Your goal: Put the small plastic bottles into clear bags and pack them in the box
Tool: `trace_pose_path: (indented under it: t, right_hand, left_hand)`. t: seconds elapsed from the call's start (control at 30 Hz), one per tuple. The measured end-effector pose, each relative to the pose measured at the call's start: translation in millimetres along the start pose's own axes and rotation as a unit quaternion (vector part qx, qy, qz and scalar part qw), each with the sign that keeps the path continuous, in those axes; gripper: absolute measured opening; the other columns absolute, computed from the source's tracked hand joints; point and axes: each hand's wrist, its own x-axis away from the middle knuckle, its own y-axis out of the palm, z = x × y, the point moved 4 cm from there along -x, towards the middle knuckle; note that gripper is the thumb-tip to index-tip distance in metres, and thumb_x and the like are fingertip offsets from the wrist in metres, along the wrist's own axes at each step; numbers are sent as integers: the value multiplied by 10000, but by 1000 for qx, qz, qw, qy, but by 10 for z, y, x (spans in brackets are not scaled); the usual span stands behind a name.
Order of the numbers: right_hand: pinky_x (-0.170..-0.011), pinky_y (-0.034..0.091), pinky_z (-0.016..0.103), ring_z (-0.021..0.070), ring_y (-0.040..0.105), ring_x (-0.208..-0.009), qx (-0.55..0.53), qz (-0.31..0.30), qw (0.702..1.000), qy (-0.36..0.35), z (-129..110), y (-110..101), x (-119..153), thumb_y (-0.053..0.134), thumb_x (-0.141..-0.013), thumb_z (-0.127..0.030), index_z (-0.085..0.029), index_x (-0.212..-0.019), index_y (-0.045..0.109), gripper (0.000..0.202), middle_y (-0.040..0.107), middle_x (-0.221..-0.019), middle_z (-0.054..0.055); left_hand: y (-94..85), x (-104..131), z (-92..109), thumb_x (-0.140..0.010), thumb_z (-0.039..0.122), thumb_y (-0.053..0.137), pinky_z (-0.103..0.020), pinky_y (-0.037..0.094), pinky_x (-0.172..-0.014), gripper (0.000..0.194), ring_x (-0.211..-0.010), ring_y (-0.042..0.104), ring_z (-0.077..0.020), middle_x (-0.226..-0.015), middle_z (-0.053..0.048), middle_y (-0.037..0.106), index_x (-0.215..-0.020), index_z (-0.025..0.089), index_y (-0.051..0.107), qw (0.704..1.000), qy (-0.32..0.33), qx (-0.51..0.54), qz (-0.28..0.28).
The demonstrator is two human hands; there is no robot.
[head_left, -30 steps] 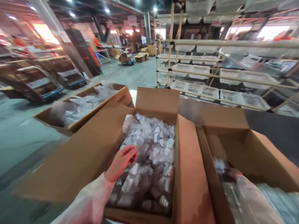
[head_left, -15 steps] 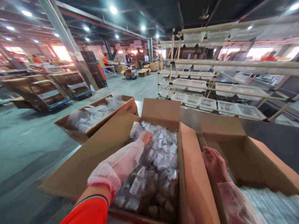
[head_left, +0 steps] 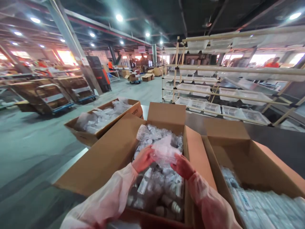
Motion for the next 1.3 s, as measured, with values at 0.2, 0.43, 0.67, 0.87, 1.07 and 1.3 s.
trace_pose_path:
  t: [0.2, 0.43, 0.67, 0.87, 1.07, 1.3]
  right_hand:
    - [-607, 469, 247, 143, 600, -666, 48, 37, 997, -56, -37, -149, 345, 863, -470, -300, -197, -845, 599, 470, 662, -760, -20]
    - [-664, 475, 281, 170, 599, -718, 8, -38, 997, -71, 285, 301, 591, 841, -474, -341, -212, -944, 631, 531, 673, -814, 20]
    - [-905, 475, 417, 279, 581, -1033, 79, 32, 975, -205, 120, 141, 612, 850, -466, -451, -245, -1102, 593, 716, 638, -1122, 78]
    - [-710, 520, 331, 213, 611, -827, 231, -16, 943, -238, -208, 44, 612, 896, -406, -360, -242, -1062, 561, 746, 650, -954, 35]
    - [-565, 456, 229, 118, 544, -641, 343, -76, 924, -150, -208, 187, 656, 867, -473, -365, -181, -872, 574, 528, 611, -764, -12]
    - [-501, 431, 254, 109, 486, -500, 345, -16, 926, -154, -111, 117, 767, 693, -683, -550, -152, -588, 577, 425, 552, -530, -2]
  left_hand:
    - [192, 289, 122, -497, 255, 836, -269, 492, -616, 674, -675, 575, -126, -826, 1, 601, -1096, 185, 536, 992, -57, 115, -9]
    - [593, 359, 424, -766, 427, 598, -239, 370, -541, 306, -578, 486, -117, -629, -8, 576, -727, 125, 622, 996, 69, -59, 18]
    - [923, 565, 1154, -823, 224, 494, -238, 391, -643, 233, -689, 598, -157, -730, -37, 699, -788, 173, 718, 842, 227, -466, -153]
    - [996, 463, 1309, -787, 260, 577, -205, 351, -564, 209, -625, 589, -121, -709, -24, 721, -827, 163, 758, 821, 198, -487, -221]
    - [953, 517, 1368, -750, 233, 624, -200, 371, -580, 151, -619, 589, -110, -687, 4, 718, -788, 196, 765, 841, 224, -450, -201]
    - [153, 535, 1238, -660, 489, 722, -207, 408, -564, 434, -646, 521, -108, -833, -46, 670, -952, 168, 716, 960, 253, -74, 99]
